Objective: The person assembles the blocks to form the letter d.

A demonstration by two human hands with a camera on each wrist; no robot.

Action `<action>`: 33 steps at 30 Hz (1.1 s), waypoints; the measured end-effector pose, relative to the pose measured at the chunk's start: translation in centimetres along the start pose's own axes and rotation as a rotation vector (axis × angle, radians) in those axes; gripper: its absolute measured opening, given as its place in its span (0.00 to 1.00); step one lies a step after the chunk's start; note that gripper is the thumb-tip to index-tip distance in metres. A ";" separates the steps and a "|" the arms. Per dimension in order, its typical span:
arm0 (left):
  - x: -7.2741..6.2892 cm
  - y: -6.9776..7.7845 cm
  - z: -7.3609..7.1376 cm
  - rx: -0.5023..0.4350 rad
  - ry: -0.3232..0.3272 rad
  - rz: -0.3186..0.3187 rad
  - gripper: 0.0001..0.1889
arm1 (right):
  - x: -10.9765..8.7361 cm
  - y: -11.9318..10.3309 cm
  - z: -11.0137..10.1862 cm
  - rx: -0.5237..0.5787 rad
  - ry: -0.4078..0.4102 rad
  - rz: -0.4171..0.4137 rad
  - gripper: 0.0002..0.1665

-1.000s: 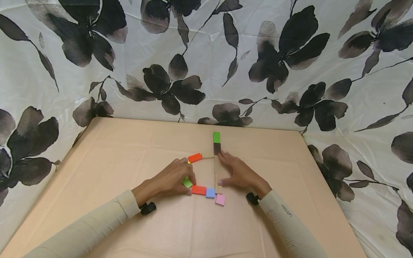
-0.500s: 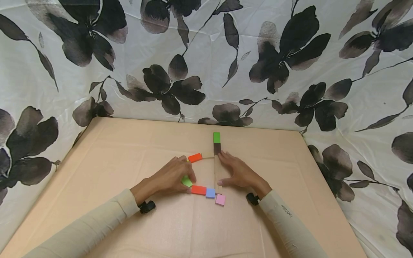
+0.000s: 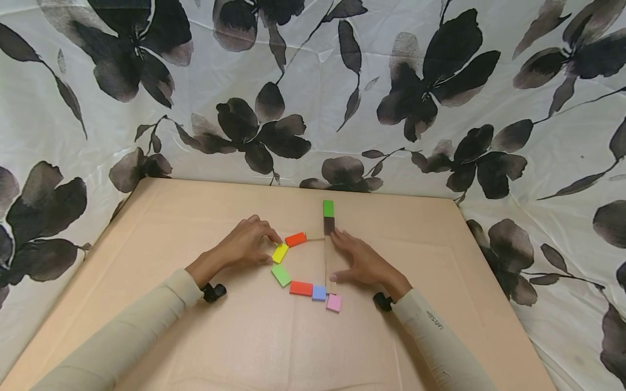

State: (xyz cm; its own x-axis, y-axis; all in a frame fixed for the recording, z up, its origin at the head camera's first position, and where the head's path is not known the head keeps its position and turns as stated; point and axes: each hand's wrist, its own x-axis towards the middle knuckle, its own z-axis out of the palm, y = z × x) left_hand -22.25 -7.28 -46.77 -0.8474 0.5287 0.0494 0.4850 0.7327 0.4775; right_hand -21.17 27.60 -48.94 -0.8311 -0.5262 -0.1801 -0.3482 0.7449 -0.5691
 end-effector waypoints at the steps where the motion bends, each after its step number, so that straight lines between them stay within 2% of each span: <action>1: -0.1 -0.1 0.1 -0.007 0.002 0.006 0.21 | 0.0 0.0 0.0 0.000 0.000 0.000 0.67; 5: -0.2 -0.2 0.5 -0.022 0.009 0.022 0.21 | 0.0 0.1 0.1 -0.003 0.003 -0.001 0.67; 13: 0.0 0.1 0.9 -0.025 0.001 0.010 0.20 | -0.1 0.0 0.2 -0.001 0.007 -0.006 0.67; 20: 0.0 0.4 0.7 0.016 0.036 0.026 0.20 | -0.2 0.0 0.2 -0.005 0.009 -0.004 0.67; 26: -0.2 2.2 1.1 0.015 0.031 0.096 0.18 | -0.2 0.0 0.2 -0.012 0.009 -0.007 0.67; 33: -1.0 5.0 3.3 0.003 -0.039 0.200 0.19 | 0.0 0.2 0.1 -0.027 0.006 -0.013 0.67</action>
State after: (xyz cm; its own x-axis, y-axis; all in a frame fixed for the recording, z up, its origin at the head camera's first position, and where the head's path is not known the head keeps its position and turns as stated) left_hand -18.31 -2.77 -47.31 -0.7251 0.6800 0.1092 0.6437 0.6127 0.4585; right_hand -21.14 27.69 -49.14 -0.8289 -0.5336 -0.1680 -0.3708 0.7489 -0.5493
